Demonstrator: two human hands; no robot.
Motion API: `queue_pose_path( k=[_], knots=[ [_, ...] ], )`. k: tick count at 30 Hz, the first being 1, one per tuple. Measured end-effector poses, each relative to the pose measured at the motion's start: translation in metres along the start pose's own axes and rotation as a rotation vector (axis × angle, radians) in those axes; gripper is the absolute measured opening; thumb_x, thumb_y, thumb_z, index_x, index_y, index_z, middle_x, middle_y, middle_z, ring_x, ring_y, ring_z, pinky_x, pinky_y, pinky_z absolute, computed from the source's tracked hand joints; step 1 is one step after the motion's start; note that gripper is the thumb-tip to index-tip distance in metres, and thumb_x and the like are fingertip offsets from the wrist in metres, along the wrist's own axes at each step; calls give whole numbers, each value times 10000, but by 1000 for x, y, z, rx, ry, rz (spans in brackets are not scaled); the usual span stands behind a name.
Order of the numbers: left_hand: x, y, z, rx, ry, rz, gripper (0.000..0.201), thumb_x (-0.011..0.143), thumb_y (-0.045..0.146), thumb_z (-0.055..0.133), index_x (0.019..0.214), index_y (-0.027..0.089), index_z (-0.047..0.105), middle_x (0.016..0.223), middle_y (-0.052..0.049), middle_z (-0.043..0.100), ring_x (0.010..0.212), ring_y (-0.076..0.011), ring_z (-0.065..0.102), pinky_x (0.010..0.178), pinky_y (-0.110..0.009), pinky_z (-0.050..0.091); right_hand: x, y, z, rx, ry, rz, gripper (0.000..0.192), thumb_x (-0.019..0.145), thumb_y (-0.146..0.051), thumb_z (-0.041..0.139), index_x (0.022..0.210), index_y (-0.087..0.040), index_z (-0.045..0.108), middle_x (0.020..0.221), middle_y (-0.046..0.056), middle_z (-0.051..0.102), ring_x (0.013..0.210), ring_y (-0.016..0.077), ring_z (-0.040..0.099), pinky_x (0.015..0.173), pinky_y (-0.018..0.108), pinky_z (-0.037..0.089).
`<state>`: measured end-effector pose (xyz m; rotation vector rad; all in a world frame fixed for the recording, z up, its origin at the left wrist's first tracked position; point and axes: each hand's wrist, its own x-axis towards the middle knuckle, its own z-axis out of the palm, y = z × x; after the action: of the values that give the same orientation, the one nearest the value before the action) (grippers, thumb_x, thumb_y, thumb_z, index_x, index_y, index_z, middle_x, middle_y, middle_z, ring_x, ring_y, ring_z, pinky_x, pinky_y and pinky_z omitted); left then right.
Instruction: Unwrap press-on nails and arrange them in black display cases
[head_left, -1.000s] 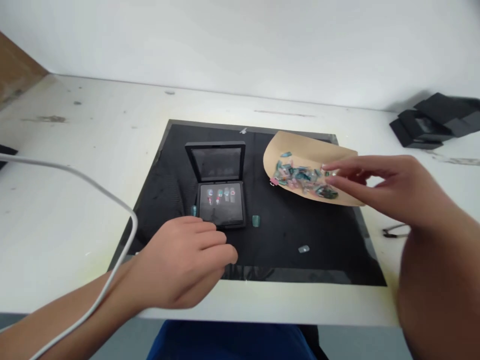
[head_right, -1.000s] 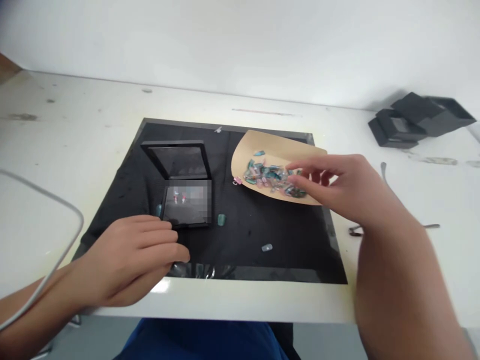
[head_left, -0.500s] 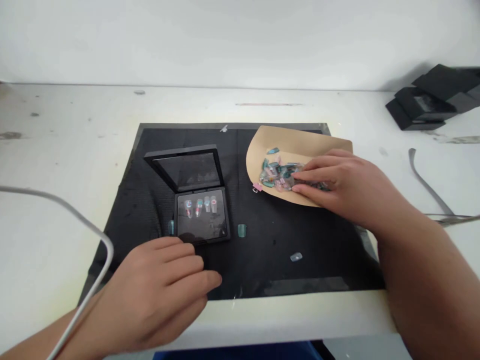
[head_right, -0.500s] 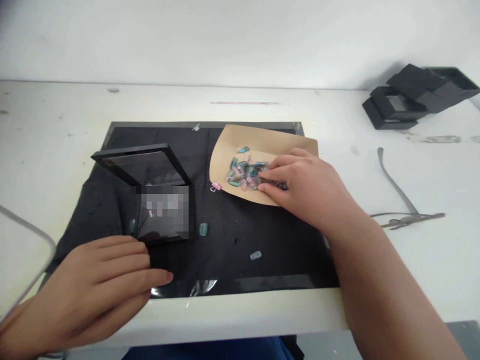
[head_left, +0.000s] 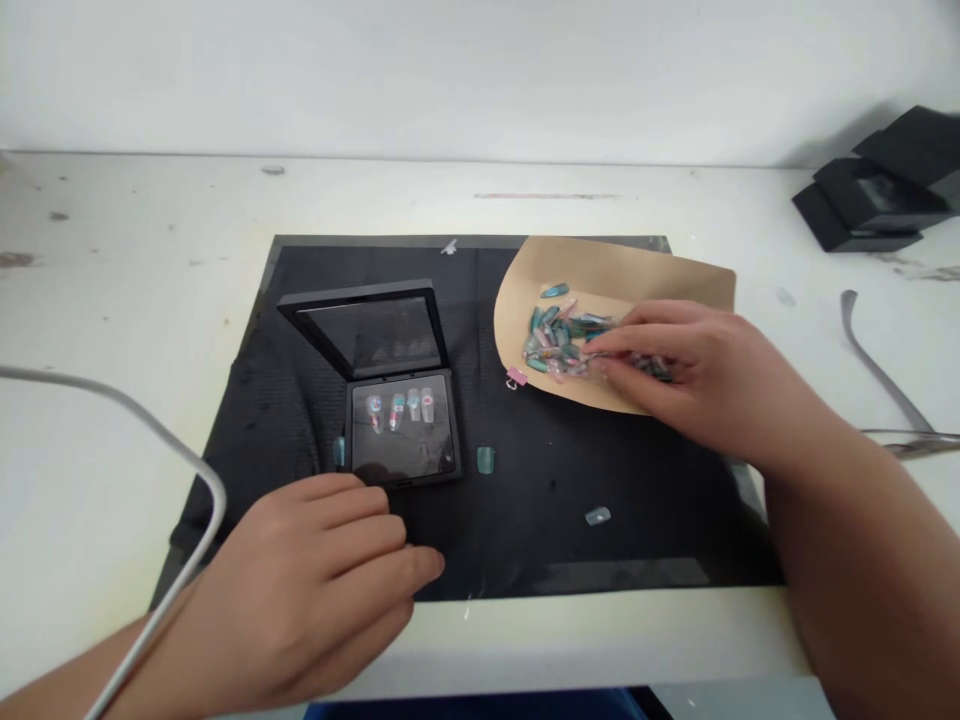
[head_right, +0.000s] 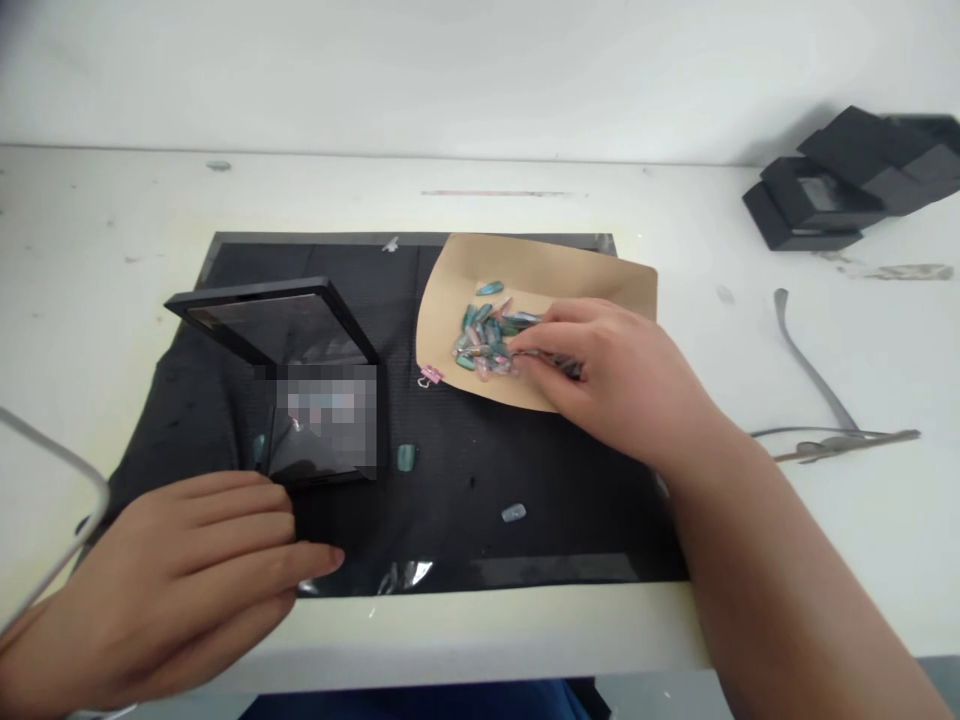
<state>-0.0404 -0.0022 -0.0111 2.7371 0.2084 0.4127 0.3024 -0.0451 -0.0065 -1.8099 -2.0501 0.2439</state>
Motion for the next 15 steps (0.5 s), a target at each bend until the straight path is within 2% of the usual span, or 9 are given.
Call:
queue_pose_path(
  k=[4,8,11,15],
  knots=[
    [-2,0,0,-1,24,-15,216,913,108,511,1059,176,655,758,-15,676,686,-194,566,663,-356,420,-3,-7,-5,152,160,56,144,940,-298,636,1006,-243,751,957,62,695,685,186,576,594,338,435],
    [-3,1,-3,16,16,2,212,900,105,520,1044,175,660,741,-14,674,670,-191,572,659,-352,432,-6,-20,-7,618,262,129,65,915,-244,692,964,-250,733,973,54,706,771,189,618,614,332,461],
    [-2,1,-6,31,25,3,212,896,96,523,1036,175,661,735,-9,673,654,-184,568,656,-347,436,-7,-29,-7,1000,228,123,106,916,-198,649,909,-247,743,821,29,670,650,147,553,521,294,395],
    [0,1,-6,55,28,7,194,908,106,526,1021,184,664,741,2,680,659,-179,577,662,-345,436,-3,-37,-7,1316,45,72,149,870,-226,633,758,-228,731,635,11,589,537,133,484,464,286,353]
  ],
)
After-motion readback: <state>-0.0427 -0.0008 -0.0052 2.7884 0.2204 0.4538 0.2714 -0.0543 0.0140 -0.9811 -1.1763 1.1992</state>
